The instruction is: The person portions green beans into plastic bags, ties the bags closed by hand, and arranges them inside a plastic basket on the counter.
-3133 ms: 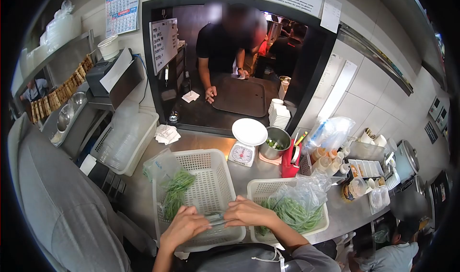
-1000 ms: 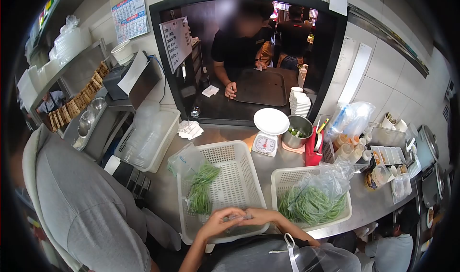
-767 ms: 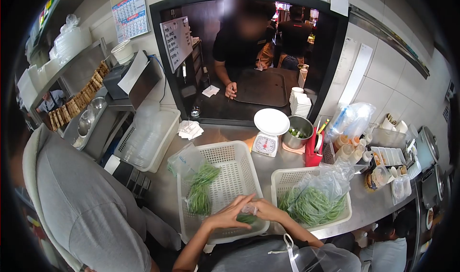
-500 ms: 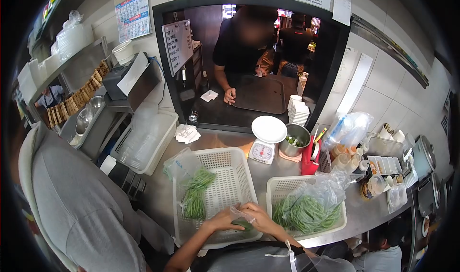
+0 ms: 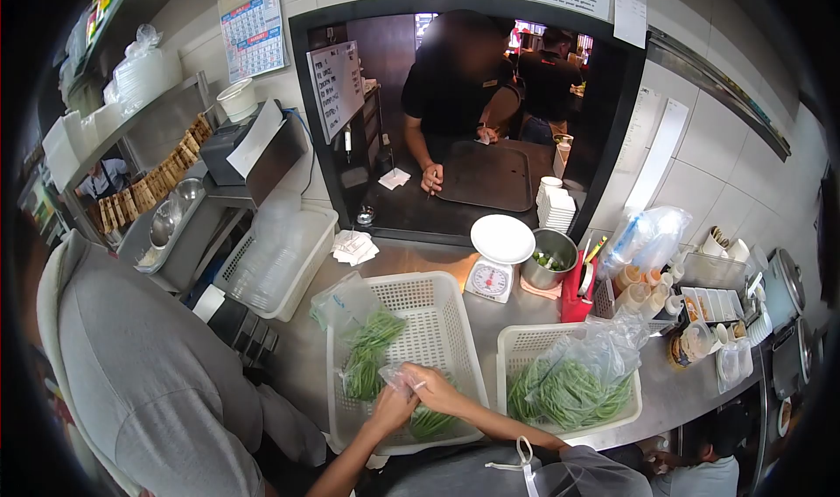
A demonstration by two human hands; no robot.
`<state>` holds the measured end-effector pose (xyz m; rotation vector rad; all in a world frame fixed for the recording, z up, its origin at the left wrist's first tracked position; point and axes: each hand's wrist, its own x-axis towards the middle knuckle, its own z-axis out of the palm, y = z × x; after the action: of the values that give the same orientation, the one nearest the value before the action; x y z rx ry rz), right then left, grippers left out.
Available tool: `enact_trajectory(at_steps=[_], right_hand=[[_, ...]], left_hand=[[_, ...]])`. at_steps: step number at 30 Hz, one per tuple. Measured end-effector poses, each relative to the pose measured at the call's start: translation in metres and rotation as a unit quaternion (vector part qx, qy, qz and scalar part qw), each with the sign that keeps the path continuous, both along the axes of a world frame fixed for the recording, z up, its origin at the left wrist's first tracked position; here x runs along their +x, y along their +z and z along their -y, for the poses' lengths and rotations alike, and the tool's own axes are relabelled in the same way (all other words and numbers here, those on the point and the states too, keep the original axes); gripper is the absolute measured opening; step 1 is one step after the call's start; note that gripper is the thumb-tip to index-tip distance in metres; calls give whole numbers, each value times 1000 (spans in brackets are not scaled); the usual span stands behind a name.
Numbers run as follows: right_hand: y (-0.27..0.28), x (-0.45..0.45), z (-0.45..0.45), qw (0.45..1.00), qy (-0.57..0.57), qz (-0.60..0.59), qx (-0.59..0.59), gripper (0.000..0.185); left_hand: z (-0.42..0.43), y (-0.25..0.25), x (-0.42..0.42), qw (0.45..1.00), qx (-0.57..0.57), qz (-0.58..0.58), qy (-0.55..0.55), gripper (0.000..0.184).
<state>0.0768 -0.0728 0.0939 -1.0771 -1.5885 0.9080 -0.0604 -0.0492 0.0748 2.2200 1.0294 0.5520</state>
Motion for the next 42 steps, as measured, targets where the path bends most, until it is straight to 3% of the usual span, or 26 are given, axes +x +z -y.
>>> enact_trajectory(at_steps=[3, 6, 9, 12, 15, 17, 19, 21, 22, 24, 25, 28, 30, 31, 36, 39, 42], right_hand=[[6, -1, 3, 995, 29, -24, 89, 23], [18, 11, 7, 982, 148, -82, -85, 22], [25, 3, 20, 975, 98, -188, -64, 23], [1, 11, 11, 911, 198, -344, -112, 20], [7, 12, 9, 929, 205, -291, -98, 18], [23, 1, 12, 970, 136, -200, -28, 23], [51, -4, 18, 991, 64, -110, 26, 34], [72, 3, 26, 998, 20, -53, 31, 48], [73, 10, 26, 995, -60, 18, 78, 57], [72, 21, 27, 949, -217, 157, 164, 77], [63, 23, 24, 963, -213, 76, 147, 82], [35, 21, 22, 974, -143, -159, 73, 91], [38, 10, 29, 952, -32, -306, -6, 94], [39, 8, 31, 951, -41, -305, -19, 91], [42, 9, 40, 931, -22, -339, -132, 69], [41, 10, 40, 928, -26, -347, -131, 55], [36, 15, 40, 838, 22, -495, -229, 50]], left_hand=[[-4, 3, 3, 993, -24, 100, -60, 40], [2, 16, 11, 977, -110, 162, -87, 45], [-1, -88, -1, 960, -184, 152, -147, 43], [20, 18, 11, 951, -208, 184, -134, 42], [25, 16, 9, 976, -150, 137, -73, 39], [25, -25, 9, 977, -103, 184, -34, 36], [21, -25, 13, 961, -82, 262, 25, 33], [25, 10, 17, 919, -93, 369, 102, 32], [13, -13, 3, 965, -79, 203, 143, 32], [14, 42, 2, 905, -160, 354, 173, 31], [13, 62, 2, 863, -200, 425, 188, 32], [9, 62, 7, 833, -187, 497, 154, 33], [19, 77, 20, 857, -114, 485, 132, 33], [24, 82, 25, 867, -78, 477, 120, 33], [32, 76, 38, 850, -154, 487, 133, 35], [28, 76, 29, 825, -193, 525, 80, 42], [21, 81, 27, 776, -249, 579, 21, 50]])
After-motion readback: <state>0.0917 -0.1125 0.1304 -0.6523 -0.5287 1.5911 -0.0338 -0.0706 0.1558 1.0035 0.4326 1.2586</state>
